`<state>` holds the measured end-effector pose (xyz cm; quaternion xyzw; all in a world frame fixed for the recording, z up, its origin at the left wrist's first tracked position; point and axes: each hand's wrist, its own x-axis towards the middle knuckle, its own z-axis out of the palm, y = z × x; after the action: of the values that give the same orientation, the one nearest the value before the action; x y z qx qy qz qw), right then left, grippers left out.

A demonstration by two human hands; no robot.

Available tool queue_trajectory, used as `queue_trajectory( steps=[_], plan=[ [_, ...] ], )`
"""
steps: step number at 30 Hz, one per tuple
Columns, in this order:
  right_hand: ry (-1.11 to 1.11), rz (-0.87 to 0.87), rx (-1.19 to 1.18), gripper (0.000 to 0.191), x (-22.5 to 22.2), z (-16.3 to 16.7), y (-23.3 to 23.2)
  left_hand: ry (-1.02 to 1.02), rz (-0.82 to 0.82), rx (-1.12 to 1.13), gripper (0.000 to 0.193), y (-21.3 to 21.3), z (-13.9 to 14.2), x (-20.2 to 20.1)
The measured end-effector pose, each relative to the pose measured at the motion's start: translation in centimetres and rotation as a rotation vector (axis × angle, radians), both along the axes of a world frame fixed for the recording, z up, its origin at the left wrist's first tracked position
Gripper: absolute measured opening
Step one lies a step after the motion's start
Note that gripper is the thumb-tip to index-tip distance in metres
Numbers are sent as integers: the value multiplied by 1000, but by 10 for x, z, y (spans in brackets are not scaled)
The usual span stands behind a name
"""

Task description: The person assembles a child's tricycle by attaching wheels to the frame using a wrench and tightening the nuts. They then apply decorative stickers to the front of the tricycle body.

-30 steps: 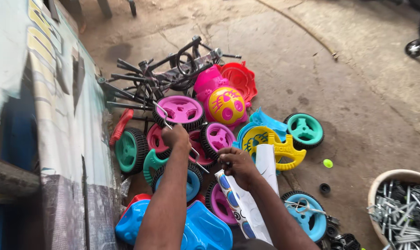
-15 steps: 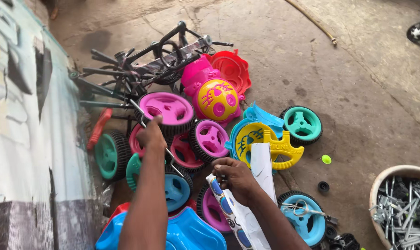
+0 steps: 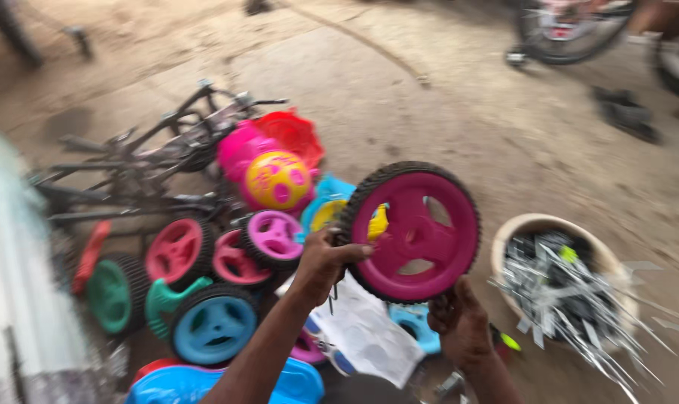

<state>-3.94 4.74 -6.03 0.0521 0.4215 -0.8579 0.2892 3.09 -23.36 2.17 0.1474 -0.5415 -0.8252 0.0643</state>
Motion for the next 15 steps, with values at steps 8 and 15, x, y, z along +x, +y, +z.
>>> queue_trajectory(
  steps=[8,15],
  plan=[
    [-32,-334,86,30,54,32,123,135,-282,-964,42,139,117,-44],
    [-208,-540,305,30,73,27,164,614,123,-565,28,216,136,3]
  ],
)
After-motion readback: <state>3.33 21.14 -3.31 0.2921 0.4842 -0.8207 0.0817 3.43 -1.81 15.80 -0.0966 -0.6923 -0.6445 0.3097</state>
